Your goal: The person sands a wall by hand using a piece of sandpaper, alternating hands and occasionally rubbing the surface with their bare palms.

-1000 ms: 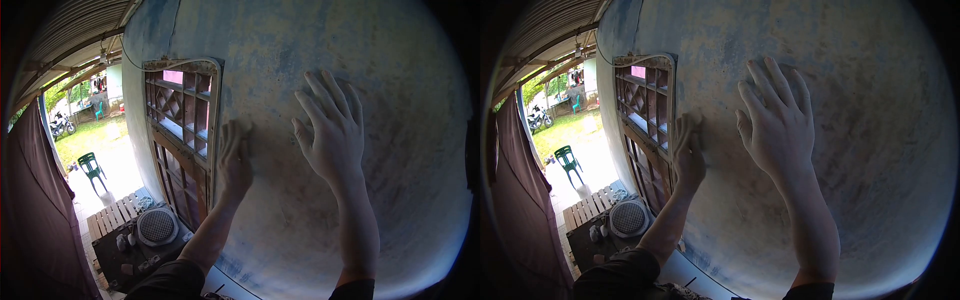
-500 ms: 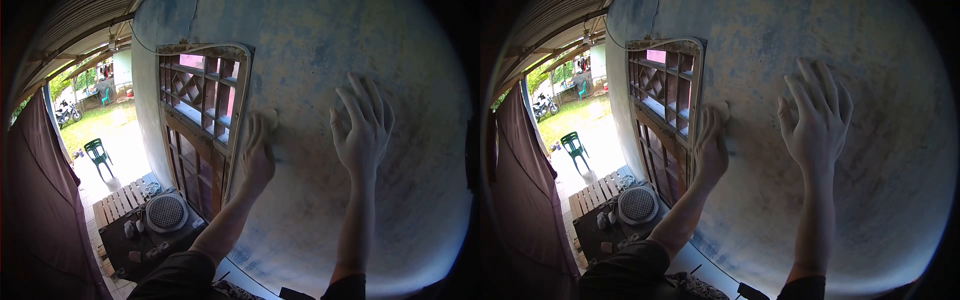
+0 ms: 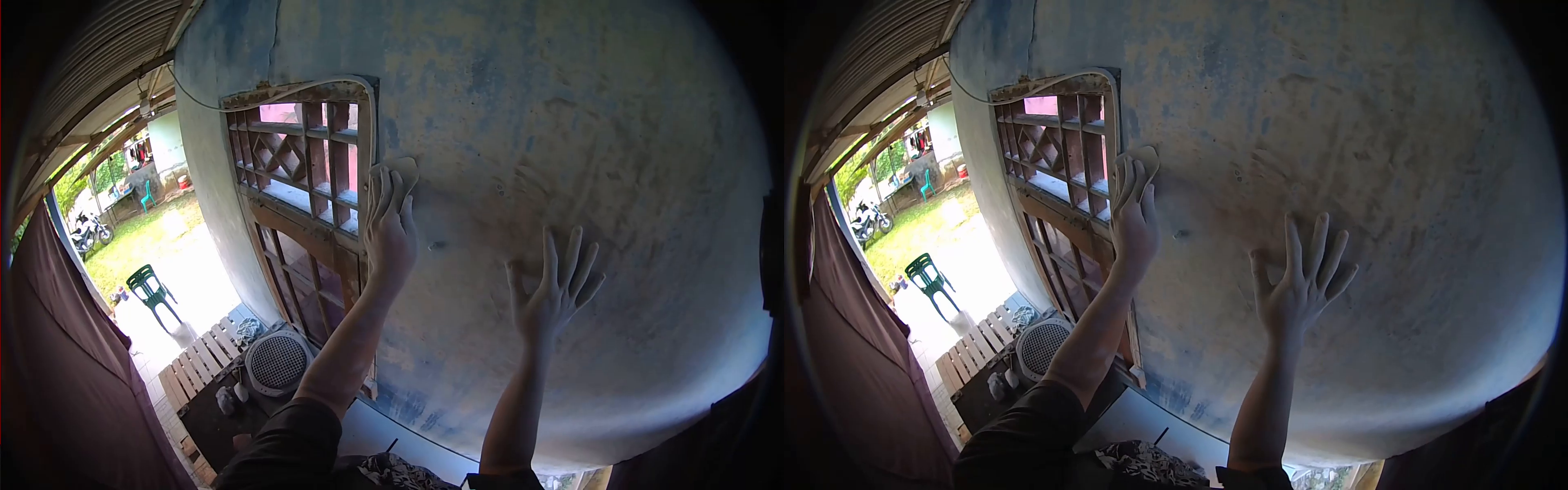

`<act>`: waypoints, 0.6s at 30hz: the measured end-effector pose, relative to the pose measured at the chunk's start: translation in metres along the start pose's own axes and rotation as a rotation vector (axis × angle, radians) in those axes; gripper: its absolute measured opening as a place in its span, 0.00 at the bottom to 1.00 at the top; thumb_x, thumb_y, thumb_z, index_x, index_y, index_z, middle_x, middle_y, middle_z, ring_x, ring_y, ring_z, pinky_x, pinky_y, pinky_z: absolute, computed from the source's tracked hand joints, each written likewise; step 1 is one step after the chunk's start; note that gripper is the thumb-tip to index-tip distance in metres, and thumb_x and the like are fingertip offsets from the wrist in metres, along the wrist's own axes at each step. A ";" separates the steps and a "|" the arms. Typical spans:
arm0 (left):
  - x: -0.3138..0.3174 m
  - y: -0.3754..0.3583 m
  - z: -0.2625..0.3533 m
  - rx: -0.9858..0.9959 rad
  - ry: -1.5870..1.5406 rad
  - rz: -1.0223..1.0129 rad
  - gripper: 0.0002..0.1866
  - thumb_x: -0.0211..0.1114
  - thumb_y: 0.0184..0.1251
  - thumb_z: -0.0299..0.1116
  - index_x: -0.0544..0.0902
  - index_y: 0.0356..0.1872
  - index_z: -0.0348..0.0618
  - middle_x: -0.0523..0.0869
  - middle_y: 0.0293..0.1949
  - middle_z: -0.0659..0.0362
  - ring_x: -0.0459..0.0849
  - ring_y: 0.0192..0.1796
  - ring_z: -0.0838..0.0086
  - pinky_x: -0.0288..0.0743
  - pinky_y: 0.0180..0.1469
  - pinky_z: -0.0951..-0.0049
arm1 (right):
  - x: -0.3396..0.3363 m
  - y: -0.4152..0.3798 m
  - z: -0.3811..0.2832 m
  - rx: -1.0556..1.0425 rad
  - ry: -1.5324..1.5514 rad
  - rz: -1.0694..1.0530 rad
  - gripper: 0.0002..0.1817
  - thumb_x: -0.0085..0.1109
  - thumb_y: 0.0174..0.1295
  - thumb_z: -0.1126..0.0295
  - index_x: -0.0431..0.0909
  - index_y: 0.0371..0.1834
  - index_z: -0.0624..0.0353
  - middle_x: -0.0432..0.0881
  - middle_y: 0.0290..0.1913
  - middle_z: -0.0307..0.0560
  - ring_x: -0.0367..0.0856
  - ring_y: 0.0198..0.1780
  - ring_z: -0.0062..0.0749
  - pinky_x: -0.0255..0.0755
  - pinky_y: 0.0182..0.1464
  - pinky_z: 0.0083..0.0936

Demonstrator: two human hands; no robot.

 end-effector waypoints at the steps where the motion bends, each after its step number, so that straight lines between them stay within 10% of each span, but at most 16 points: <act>1: 0.004 -0.004 0.005 0.000 0.044 -0.010 0.24 0.61 0.80 0.26 0.79 0.74 0.32 0.71 0.80 0.36 0.73 0.80 0.44 0.75 0.74 0.47 | 0.000 -0.008 0.001 0.008 -0.006 -0.003 0.38 0.65 0.69 0.35 0.74 0.81 0.29 0.59 0.90 0.40 0.46 0.91 0.53 0.31 0.86 0.71; 11: 0.020 -0.035 0.040 0.361 0.179 -0.246 0.23 0.58 0.82 0.29 0.79 0.73 0.32 0.73 0.79 0.38 0.73 0.80 0.42 0.74 0.77 0.51 | 0.002 -0.025 0.004 0.091 0.072 -0.114 0.43 0.70 0.67 0.38 0.68 0.85 0.28 0.49 0.93 0.46 0.36 0.92 0.59 0.27 0.84 0.75; 13: 0.009 -0.011 0.009 0.052 0.101 0.022 0.23 0.57 0.84 0.30 0.80 0.73 0.30 0.75 0.77 0.38 0.74 0.80 0.44 0.75 0.76 0.54 | 0.002 -0.027 0.006 0.085 0.084 -0.124 0.42 0.70 0.68 0.40 0.68 0.85 0.28 0.49 0.93 0.46 0.35 0.92 0.60 0.27 0.84 0.75; 18: 0.032 -0.035 0.038 -0.126 -0.184 -0.030 0.23 0.58 0.85 0.32 0.80 0.72 0.28 0.76 0.77 0.38 0.74 0.80 0.45 0.74 0.77 0.54 | 0.004 -0.029 0.001 0.081 0.077 -0.137 0.45 0.72 0.67 0.42 0.65 0.87 0.33 0.46 0.93 0.51 0.33 0.92 0.62 0.26 0.85 0.73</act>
Point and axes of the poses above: each hand's wrist, its own y-axis towards the middle knuckle, its own x-axis out of the palm, z = x × y, the point moved 5 cm from there along y, towards the middle knuckle
